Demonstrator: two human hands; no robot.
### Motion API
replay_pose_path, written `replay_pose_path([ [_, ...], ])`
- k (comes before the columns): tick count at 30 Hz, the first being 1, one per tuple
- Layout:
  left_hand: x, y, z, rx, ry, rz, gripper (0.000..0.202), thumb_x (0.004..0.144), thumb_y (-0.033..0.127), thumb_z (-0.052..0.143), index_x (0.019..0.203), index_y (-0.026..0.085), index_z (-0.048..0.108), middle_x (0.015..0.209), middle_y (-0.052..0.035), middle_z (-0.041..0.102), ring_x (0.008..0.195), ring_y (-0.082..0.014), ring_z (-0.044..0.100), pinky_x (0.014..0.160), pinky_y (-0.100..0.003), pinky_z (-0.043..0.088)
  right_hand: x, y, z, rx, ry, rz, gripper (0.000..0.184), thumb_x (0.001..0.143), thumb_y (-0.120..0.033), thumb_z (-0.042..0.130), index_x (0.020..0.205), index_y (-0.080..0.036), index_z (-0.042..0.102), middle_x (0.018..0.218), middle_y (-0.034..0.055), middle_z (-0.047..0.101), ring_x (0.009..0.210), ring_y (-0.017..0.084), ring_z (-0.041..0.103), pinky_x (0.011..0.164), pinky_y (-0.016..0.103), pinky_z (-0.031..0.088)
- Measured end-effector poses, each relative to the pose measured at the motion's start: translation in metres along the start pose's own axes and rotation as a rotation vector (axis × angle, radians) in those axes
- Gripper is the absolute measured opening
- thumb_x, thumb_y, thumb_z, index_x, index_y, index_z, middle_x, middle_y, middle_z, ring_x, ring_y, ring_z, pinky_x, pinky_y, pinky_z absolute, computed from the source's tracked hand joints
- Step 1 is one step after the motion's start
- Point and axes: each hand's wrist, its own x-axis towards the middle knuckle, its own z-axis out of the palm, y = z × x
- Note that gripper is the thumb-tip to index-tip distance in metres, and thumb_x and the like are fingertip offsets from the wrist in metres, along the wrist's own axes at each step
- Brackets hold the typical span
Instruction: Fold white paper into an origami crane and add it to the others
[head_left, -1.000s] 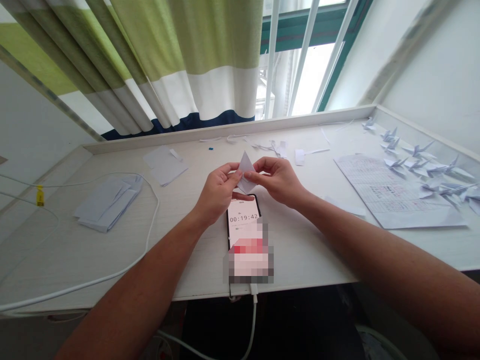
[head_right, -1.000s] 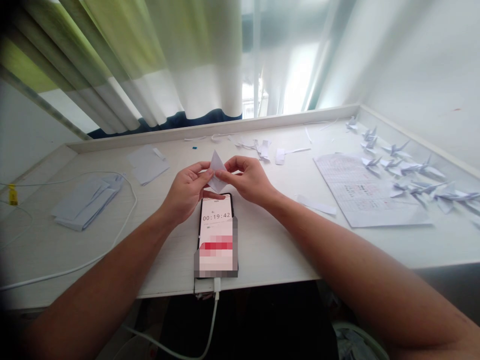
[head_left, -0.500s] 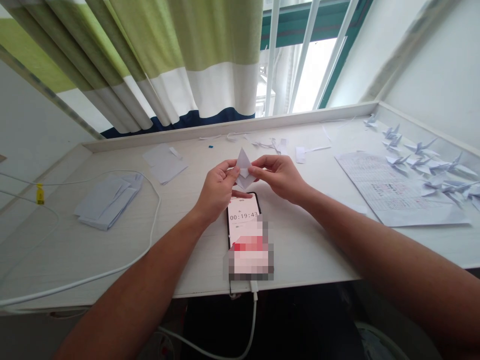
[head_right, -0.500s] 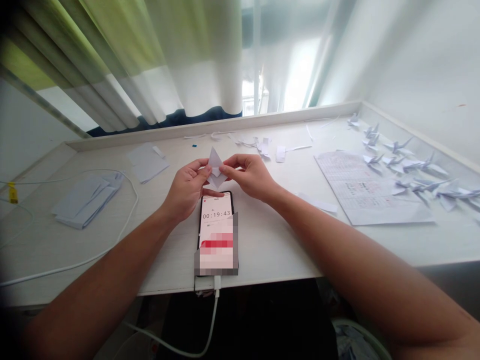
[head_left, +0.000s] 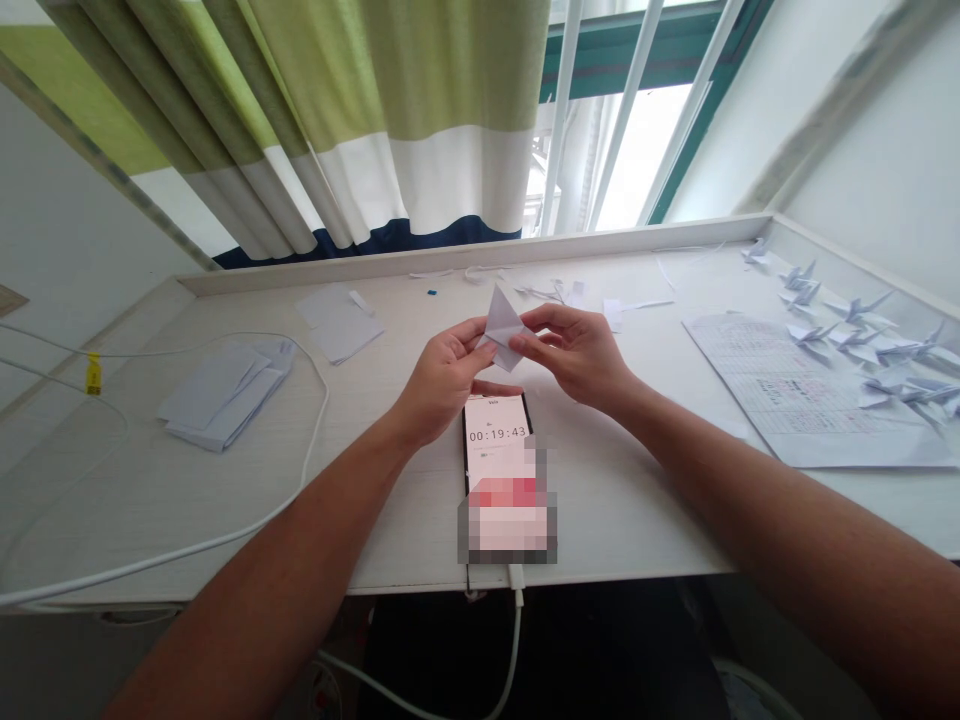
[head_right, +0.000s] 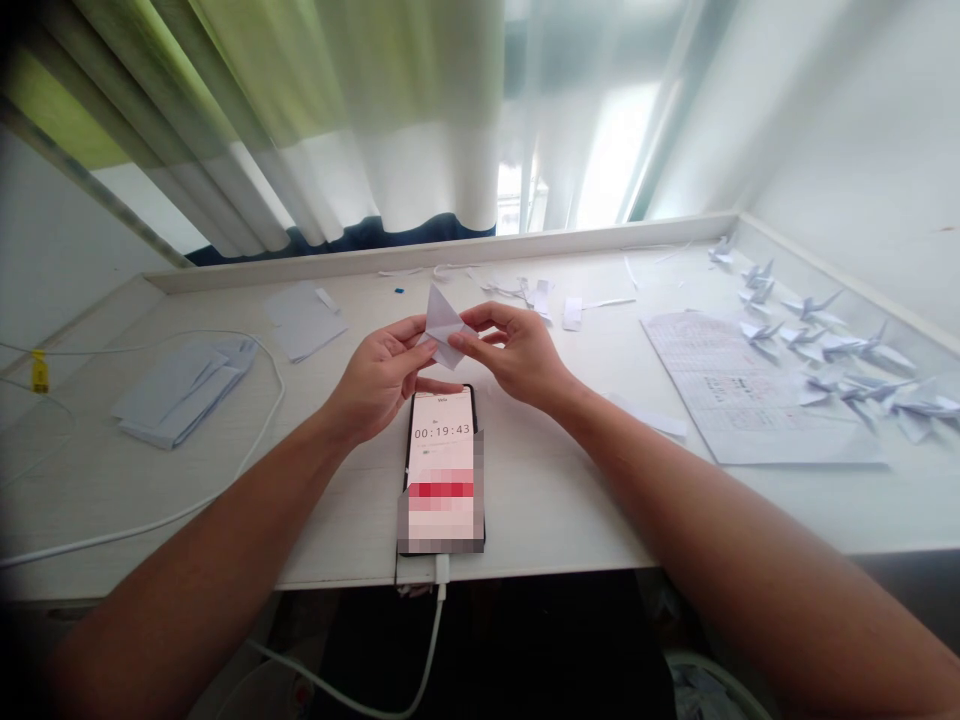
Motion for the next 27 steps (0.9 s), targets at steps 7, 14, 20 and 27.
replay_pose_path([
  [7,0.0016,-0.0019,-0.0002,0.004,0.035,0.004,0.021,0.093,0.02,0.069,0.112,0.015,0.075,0.116,-0.0108,0.077,0.108,-0.026,0.075,0.081,-0.042,0.072,-0.0017,-0.0037,0.001,-0.025,-0.026,-0.011,0.029,0.087,-0.049,0.081,0.094,-0.021,0.076,0.096,0.0045,0.078,0.09,0.021,0.071,0.083,0.041,0.06],
  [14,0.0027,-0.004,-0.0013,-0.023,0.051,0.011,0.024,0.096,0.02,0.061,0.115,0.014,0.076,0.108,-0.0106,0.078,0.099,-0.0233,0.076,0.077,-0.04,0.072,-0.0012,-0.0027,0.0024,0.075,-0.025,0.021,0.029,0.085,-0.048,0.084,0.094,-0.021,0.076,0.094,0.0042,0.076,0.088,0.02,0.07,0.08,0.039,0.06],
  [20,0.0032,-0.003,-0.0011,-0.033,0.092,-0.023,0.024,0.093,0.019,0.061,0.111,0.014,0.075,0.102,-0.0099,0.079,0.096,-0.0244,0.077,0.078,-0.043,0.071,-0.0015,-0.0045,0.0033,0.136,-0.036,0.079,0.034,0.079,-0.05,0.089,0.093,-0.021,0.074,0.095,0.0038,0.075,0.089,0.02,0.069,0.082,0.039,0.061],
  [27,0.0019,-0.005,-0.0031,-0.059,0.001,0.032,0.023,0.097,0.028,0.067,0.115,0.016,0.074,0.107,-0.0094,0.079,0.103,-0.0246,0.077,0.084,-0.043,0.071,-0.0002,-0.0048,0.0028,0.158,-0.019,0.059,0.037,0.079,-0.052,0.088,0.091,-0.021,0.072,0.094,0.0035,0.074,0.086,0.019,0.069,0.078,0.037,0.059],
])
